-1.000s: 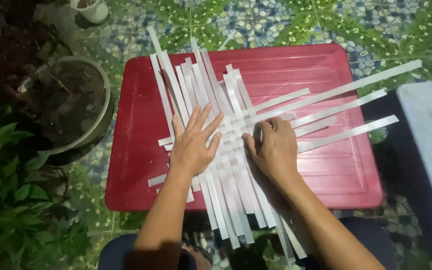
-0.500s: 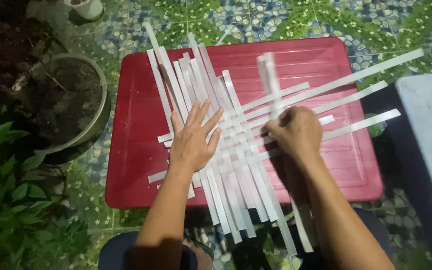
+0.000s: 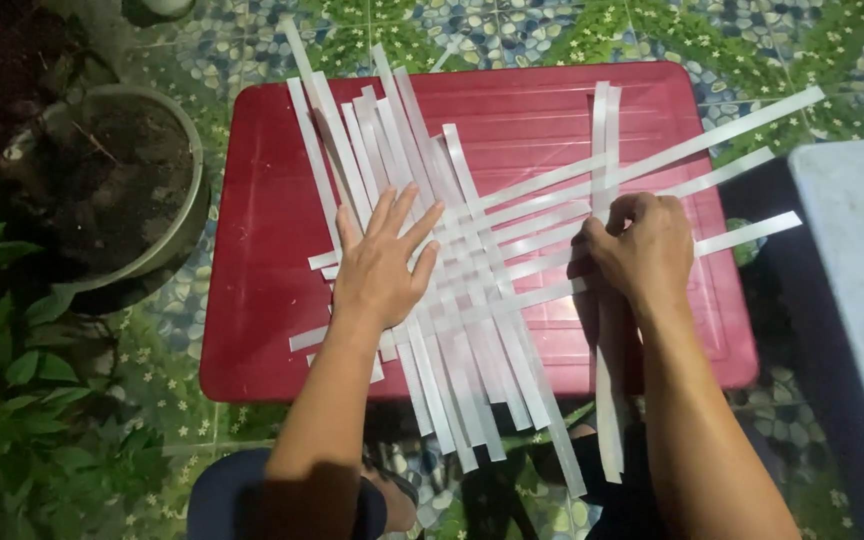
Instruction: Weaving white plastic strips together to form a woven mat or component.
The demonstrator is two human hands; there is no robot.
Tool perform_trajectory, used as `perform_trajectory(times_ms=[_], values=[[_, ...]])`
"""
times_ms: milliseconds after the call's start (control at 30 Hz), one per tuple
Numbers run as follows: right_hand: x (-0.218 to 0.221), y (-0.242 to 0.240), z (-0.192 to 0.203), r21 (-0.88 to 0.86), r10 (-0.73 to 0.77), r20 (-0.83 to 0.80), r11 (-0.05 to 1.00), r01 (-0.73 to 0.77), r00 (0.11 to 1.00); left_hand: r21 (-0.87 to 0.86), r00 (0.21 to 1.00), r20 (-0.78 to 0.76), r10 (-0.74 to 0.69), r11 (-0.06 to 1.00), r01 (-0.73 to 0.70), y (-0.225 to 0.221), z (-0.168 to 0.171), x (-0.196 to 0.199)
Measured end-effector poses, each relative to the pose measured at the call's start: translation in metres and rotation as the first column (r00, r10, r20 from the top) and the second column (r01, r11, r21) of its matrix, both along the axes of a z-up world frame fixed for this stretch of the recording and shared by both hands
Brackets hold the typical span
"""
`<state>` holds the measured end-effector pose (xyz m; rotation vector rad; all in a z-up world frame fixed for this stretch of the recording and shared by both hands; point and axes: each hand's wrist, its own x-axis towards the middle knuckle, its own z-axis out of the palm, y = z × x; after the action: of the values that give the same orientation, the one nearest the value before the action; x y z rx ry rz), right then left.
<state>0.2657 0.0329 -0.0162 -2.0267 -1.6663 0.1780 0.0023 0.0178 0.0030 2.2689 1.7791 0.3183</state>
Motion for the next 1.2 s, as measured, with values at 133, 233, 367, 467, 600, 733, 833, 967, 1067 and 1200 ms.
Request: perform_trajectory(times_ms=[133,233,367,467,600,733,833,967,1067,1200], values=[[-0.003,0.000,-0.001,0.012,0.015,0.043,1.000,-0.016,0.999,0.010,1.000,0.015,0.001,1.000,-0.001,-0.001,0.000,-0.001],[0.001,0.004,-0.004,0.028,0.030,0.046,0.999,-0.032,0.998,0.011,1.000,0.007,0.000,1.000,0.000,0.000,0.000,-0.001],[0.011,0.009,-0.014,0.043,0.017,0.024,0.999,-0.018,1.000,0.013,1.000,0.004,-0.004,1.000,0.004,0.000,-0.002,-0.002],[0.014,0.012,-0.019,0.042,0.025,-0.012,0.999,-0.024,1.000,0.033,1.000,0.022,-0.009,0.999,0.008,0.001,-0.004,-0.002],[0.014,0.012,-0.015,0.034,0.027,-0.018,0.999,-0.026,0.999,0.043,1.000,0.029,-0.007,0.999,0.006,0.001,-0.004,-0.003],[0.013,0.008,-0.008,0.041,0.060,-0.079,0.998,-0.057,0.995,0.039,1.000,0.022,-0.007,0.999,0.006,0.001,-0.004,-0.003],[0.014,0.009,-0.008,0.041,0.062,-0.095,0.997,-0.059,0.994,0.038,1.000,0.023,-0.009,0.999,0.008,0.001,-0.005,-0.002],[0.013,0.007,-0.009,0.035,0.046,-0.113,0.998,-0.042,0.993,0.034,1.000,0.029,-0.005,0.999,0.004,0.000,-0.003,-0.002],[0.010,0.007,0.002,-0.004,0.045,-0.177,0.999,-0.047,0.983,0.039,0.999,0.036,-0.009,0.999,0.007,0.001,-0.005,-0.002],[0.013,0.008,0.000,-0.003,0.039,-0.203,0.999,-0.040,0.978,0.034,0.999,0.033,-0.009,0.999,0.008,0.001,-0.004,-0.002]])
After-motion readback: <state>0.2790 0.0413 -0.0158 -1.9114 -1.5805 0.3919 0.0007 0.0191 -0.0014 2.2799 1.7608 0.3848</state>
